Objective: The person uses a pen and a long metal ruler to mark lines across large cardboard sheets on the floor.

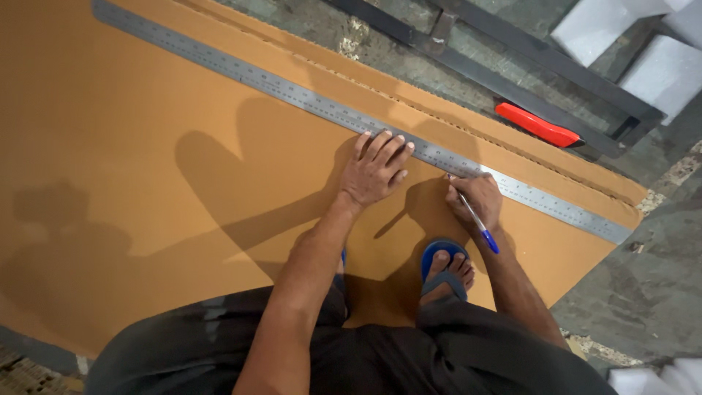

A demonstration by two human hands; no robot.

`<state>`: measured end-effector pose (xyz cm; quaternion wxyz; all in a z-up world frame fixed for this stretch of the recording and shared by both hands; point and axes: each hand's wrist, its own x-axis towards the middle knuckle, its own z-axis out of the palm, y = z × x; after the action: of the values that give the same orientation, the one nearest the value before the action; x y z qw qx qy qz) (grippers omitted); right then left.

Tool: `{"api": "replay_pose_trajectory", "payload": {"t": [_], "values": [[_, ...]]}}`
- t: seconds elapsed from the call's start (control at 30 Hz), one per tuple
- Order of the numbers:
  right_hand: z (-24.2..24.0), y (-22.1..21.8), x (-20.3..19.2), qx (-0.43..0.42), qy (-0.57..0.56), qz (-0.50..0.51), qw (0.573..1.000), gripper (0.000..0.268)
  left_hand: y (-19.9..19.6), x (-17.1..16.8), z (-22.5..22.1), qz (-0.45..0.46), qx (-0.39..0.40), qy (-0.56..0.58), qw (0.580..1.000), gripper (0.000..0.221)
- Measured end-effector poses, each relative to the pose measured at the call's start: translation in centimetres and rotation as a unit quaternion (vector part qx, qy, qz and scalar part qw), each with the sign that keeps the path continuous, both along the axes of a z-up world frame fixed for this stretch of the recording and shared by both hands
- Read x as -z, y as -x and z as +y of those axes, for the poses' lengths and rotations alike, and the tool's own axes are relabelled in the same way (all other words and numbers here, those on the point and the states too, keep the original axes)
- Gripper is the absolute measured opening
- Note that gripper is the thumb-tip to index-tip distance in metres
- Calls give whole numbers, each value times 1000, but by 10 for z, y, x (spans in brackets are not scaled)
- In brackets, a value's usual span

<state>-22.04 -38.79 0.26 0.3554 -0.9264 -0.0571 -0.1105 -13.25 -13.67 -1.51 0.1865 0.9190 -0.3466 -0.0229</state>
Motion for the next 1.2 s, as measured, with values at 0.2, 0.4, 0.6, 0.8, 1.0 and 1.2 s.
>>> {"api": "replay_pose_trajectory", "payload": {"t": [0.2,0.4,0.6,0.8,1.0,1.2], "values": [[-1,3,-1,-3,-12,21,1000,18,1,-2,-1,6,-2,2,1000,48],[-5,4,-2,-18,-21,38,999,16,2,-5,-2,6,3,-3,1000,49],[-4,5,1,-1,-27,35,999,15,1,-2,1,2,4,7,1000,48],[-2,8,1,9,-27,36,999,17,4,13,2,8,33,-15,999,52],[2,0,-8,-26,52,9,998,27,-73,-33,50,42,267,-183,945,73],[0,-3,-28,-86,85,42,992,31,-159,-94,164,95,234,-308,917,77]]}}
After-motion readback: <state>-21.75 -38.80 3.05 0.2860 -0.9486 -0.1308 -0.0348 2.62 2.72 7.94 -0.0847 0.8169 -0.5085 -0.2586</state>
